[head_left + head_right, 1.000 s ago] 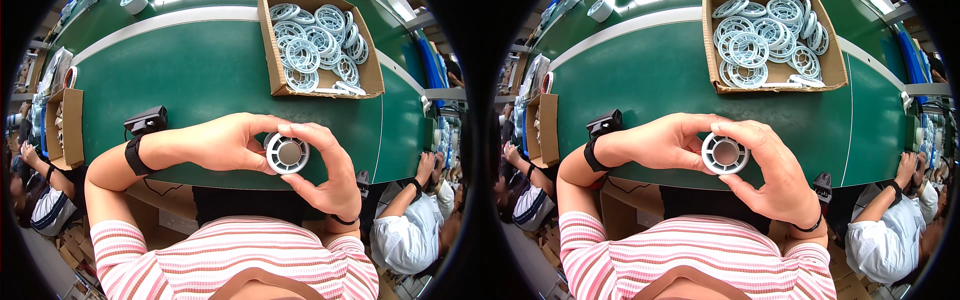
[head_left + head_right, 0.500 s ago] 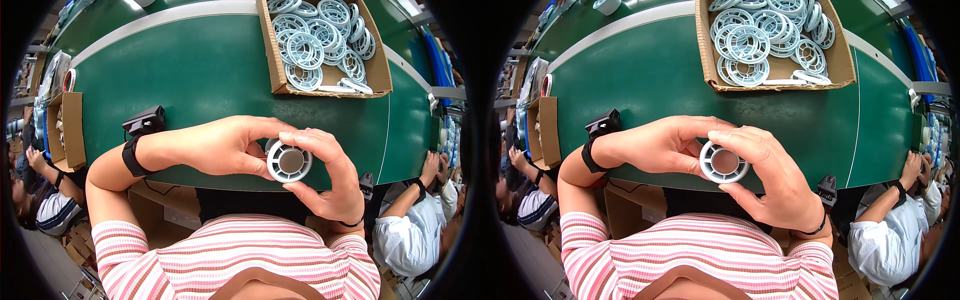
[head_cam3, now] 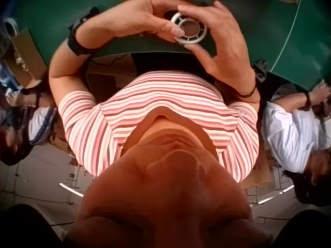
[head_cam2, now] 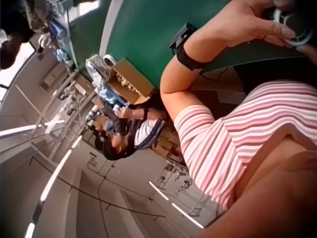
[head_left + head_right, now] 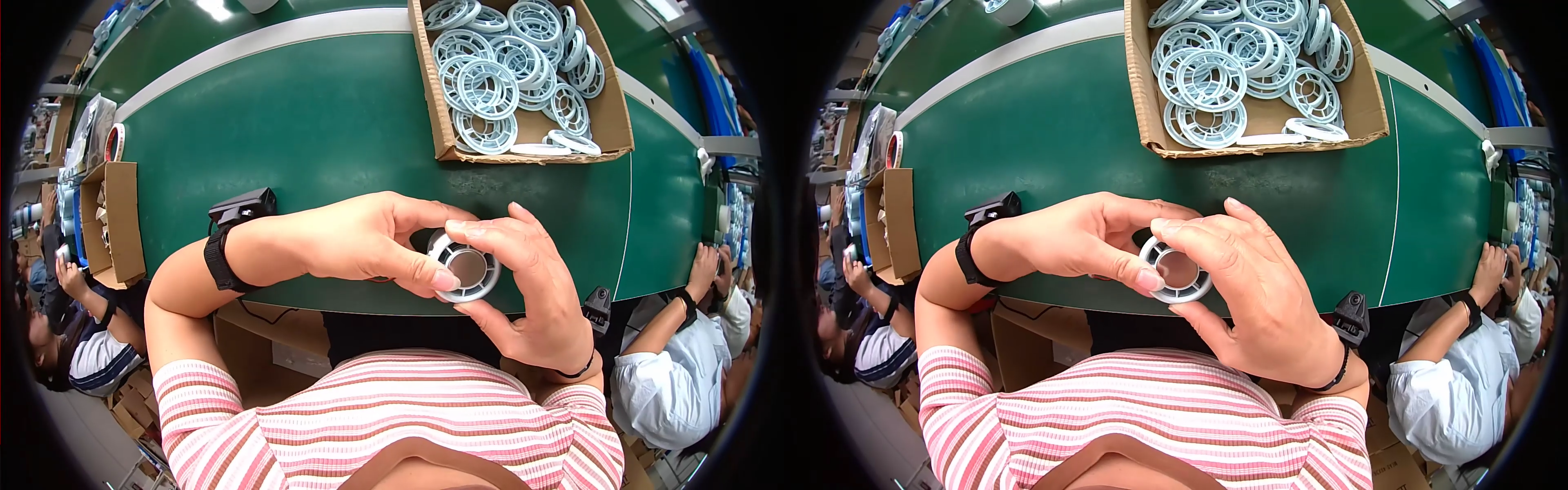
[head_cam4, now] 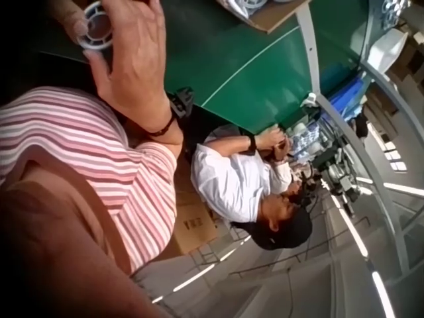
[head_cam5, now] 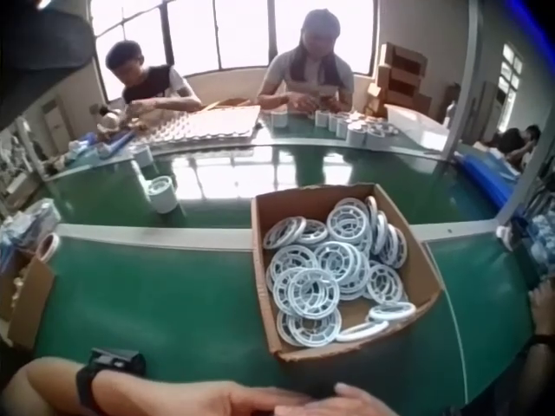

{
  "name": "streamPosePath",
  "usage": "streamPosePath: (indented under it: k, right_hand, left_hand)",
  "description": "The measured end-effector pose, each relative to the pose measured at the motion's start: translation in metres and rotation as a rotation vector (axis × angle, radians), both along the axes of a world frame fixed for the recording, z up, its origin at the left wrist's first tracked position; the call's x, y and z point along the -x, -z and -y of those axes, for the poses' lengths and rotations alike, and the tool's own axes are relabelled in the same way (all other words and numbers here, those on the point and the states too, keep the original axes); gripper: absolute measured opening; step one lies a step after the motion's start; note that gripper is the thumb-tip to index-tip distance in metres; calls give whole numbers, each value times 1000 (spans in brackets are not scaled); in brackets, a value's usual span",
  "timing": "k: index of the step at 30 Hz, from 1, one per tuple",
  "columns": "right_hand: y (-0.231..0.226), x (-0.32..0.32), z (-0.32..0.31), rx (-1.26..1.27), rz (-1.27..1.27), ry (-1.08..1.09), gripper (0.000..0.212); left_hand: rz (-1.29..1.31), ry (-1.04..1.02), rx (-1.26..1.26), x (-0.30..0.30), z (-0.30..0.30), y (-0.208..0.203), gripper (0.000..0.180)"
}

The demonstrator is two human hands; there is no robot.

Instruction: The person assembles components by hand, threading a motor's wires through a plastic housing and pressing the motor into place. They then snap a plastic ring onto the housing and set the completed assembly on the table, repeating the process several times.

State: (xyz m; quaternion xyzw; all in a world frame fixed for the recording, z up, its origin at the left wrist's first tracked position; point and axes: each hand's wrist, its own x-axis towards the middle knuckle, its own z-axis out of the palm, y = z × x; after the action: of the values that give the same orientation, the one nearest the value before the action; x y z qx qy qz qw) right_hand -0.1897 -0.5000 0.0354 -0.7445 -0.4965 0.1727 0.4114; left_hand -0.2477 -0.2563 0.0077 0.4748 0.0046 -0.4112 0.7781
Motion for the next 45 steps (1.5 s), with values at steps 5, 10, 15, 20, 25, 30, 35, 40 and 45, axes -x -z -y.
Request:
streamPosePath:
  k: [5,10,15,20,25,30,35,40,45]
  right_hand:
    - [-2,-1,1,-4,9,-22,68]
    - [21,9,-2,-63,179,15,69]
    - [25,12,12,-80,267,162,67]
    - [18,-30,62,64,402,574,60]
    - [16,-88,116,195,888,810,55]
    - [7,-101,76,-14,486,698,52]
    - [19,-147,48,-94,-73,566,52]
    - [9,-153,41,68,-62,357,54]
    - [-47,-183,34,209,12,290,46]
  left_hand:
    - [-56,-33,9,2,3,1,71]
    - [35,-151,45,11,11,8,58]
    - [495,-266,-394,17,8,10,43]
    - [577,-519,-379,13,-5,16,24]
    - [418,-592,-382,3,-3,10,26]
    - [480,-633,-455,-6,-20,13,29]
    - [459,-722,-496,-34,-48,9,29]
    - [413,-925,-550,-68,-86,-2,28]
    - [738,-1115,-818,-130,-126,-14,23]
